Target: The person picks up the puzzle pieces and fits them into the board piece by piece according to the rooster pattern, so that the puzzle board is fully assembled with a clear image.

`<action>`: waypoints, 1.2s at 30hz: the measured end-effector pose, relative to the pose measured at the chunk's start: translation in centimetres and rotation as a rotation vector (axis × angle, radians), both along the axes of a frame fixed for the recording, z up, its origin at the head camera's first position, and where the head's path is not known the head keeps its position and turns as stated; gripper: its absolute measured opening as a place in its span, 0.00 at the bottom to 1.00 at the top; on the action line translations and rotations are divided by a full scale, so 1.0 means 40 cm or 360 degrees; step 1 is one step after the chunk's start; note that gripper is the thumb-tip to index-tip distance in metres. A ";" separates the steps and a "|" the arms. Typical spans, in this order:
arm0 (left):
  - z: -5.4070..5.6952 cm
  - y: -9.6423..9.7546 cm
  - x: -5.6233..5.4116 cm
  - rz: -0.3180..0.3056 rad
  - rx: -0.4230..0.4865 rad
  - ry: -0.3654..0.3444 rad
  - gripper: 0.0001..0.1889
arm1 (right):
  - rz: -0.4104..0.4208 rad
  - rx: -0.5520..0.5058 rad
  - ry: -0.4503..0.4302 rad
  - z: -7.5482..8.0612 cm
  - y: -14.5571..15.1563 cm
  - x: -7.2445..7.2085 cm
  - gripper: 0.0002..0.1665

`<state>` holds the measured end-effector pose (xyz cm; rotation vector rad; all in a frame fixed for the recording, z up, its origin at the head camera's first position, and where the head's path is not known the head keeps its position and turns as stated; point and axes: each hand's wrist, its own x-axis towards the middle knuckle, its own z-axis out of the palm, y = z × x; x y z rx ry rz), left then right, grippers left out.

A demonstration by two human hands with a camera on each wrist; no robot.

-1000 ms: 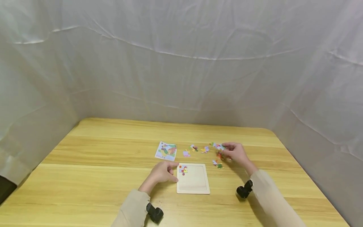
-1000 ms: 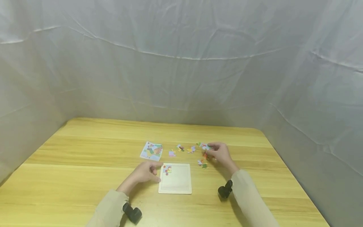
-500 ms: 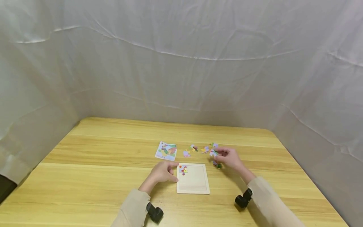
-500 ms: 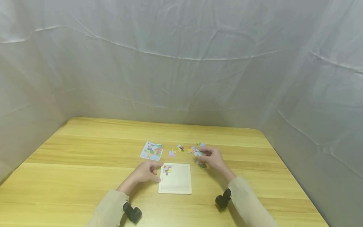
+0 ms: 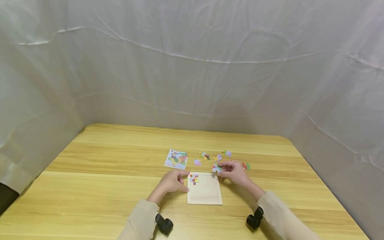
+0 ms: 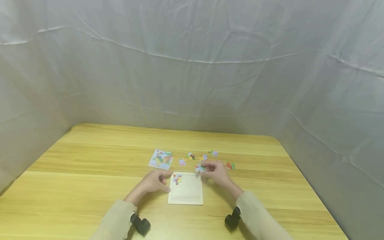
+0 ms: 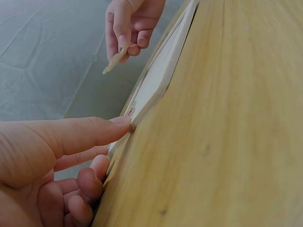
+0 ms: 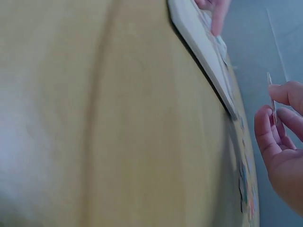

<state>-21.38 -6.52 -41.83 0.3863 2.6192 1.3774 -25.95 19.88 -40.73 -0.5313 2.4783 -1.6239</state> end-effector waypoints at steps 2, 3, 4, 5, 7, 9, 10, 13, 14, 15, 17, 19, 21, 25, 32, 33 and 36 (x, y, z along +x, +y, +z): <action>0.000 0.000 0.000 -0.0003 0.0002 0.0002 0.30 | 0.0030 -0.0005 -0.0005 0.008 -0.012 0.012 0.19; 0.001 0.000 0.000 -0.0003 0.0002 0.0002 0.30 | 0.0042 -0.0007 -0.0004 0.007 -0.017 0.016 0.19; 0.001 0.000 0.000 -0.0004 0.0002 0.0001 0.30 | 0.0065 -0.0021 0.0003 0.008 -0.021 0.019 0.19; 0.001 0.000 -0.001 -0.0004 0.0000 0.0002 0.30 | 0.0078 -0.0032 0.0004 0.014 -0.028 0.027 0.19; 0.001 0.001 -0.001 -0.0005 -0.0007 0.0004 0.30 | 0.0091 -0.0037 0.0000 0.021 -0.040 0.040 0.18; 0.001 0.001 -0.002 -0.0006 -0.0009 0.0004 0.30 | 0.0108 -0.0042 0.0000 0.024 -0.050 0.050 0.18; 0.001 0.002 -0.001 -0.0009 -0.0009 0.0006 0.30 | 0.0114 -0.0038 0.0008 0.029 -0.056 0.057 0.17; 0.001 0.003 -0.001 -0.0017 -0.0002 0.0005 0.30 | 0.0112 -0.0008 0.0046 0.018 -0.064 0.061 0.16; 0.001 0.003 0.000 -0.0020 0.0001 0.0006 0.30 | 0.0112 -0.0005 0.0062 0.009 -0.064 0.057 0.16; 0.000 0.003 -0.001 -0.0023 0.0003 0.0006 0.30 | 0.0110 0.0001 0.0078 0.000 -0.063 0.053 0.16; 0.000 0.003 -0.001 -0.0024 0.0002 0.0008 0.30 | 0.0106 0.0026 0.0104 -0.020 -0.060 0.042 0.16; -0.001 0.003 -0.002 -0.0025 -0.0002 0.0012 0.30 | 0.0107 0.0065 0.0133 -0.033 -0.060 0.034 0.16; -0.001 0.003 -0.002 -0.0028 -0.0003 0.0017 0.30 | 0.0117 0.0124 0.0185 -0.041 -0.062 0.029 0.15; -0.002 0.002 -0.003 -0.0028 -0.0004 0.0022 0.30 | 0.0119 0.0242 0.0270 -0.044 -0.071 0.025 0.14; -0.003 0.003 -0.004 -0.0013 -0.0015 0.0012 0.30 | 0.0120 0.0345 0.0281 -0.035 -0.087 0.029 0.13; -0.003 0.003 -0.004 -0.0013 -0.0015 0.0009 0.30 | 0.0124 0.0349 0.0283 -0.034 -0.088 0.029 0.14; -0.003 0.004 -0.005 -0.0011 -0.0015 0.0004 0.30 | 0.0137 0.0362 0.0288 -0.035 -0.089 0.028 0.14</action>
